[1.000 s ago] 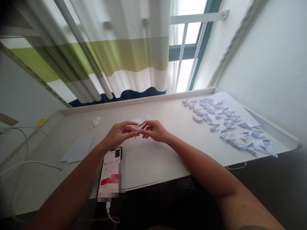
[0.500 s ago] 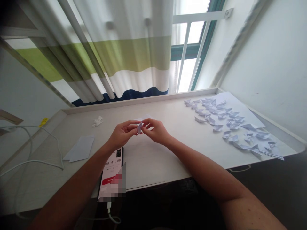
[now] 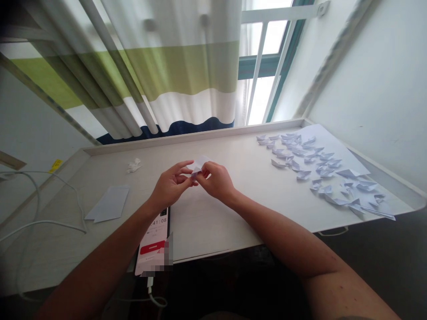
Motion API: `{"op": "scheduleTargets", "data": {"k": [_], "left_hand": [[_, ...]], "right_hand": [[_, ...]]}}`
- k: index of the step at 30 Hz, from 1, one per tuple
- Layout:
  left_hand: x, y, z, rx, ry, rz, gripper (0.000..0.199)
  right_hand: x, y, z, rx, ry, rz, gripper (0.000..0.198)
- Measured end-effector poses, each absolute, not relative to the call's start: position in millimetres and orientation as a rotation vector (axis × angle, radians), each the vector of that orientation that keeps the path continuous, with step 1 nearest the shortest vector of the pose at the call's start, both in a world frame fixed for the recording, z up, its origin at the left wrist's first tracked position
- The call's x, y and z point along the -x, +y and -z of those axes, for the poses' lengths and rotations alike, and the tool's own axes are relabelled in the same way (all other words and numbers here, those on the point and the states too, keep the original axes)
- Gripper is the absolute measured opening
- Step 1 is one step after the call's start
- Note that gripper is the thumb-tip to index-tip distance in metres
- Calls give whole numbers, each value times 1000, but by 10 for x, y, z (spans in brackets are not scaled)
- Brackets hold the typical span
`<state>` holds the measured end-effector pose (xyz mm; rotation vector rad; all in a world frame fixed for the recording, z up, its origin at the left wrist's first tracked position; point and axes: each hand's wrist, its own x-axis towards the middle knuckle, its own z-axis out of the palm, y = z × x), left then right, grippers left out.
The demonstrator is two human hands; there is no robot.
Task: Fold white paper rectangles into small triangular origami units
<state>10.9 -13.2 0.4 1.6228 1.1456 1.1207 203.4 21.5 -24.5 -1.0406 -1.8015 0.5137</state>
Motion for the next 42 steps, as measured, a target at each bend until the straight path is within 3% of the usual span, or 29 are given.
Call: {"op": "scheduleTargets", "data": {"k": [5,20,28,31,42], "left_hand": [[-110,-122,-19,-1556,1122,-1142,54],[-46,-88,-134,-1134,933,-1229,53],[-82,-63,-59,-1224,987,-1243,67],[-118,-108,-76,-1281,1004,-1196,64],[-78,-122,-90,-1361,966,-1049,58]], "right_hand": [[-2034,199,251,949,-1825,-517,5],[-2108,218,270,661,-2088,-249,43],[-2084,244,230,611,-1795,-776,21],[-2071,244,196,679,-1675,-952,32],[-2161,207,96,658,-1823,-982,39]]}}
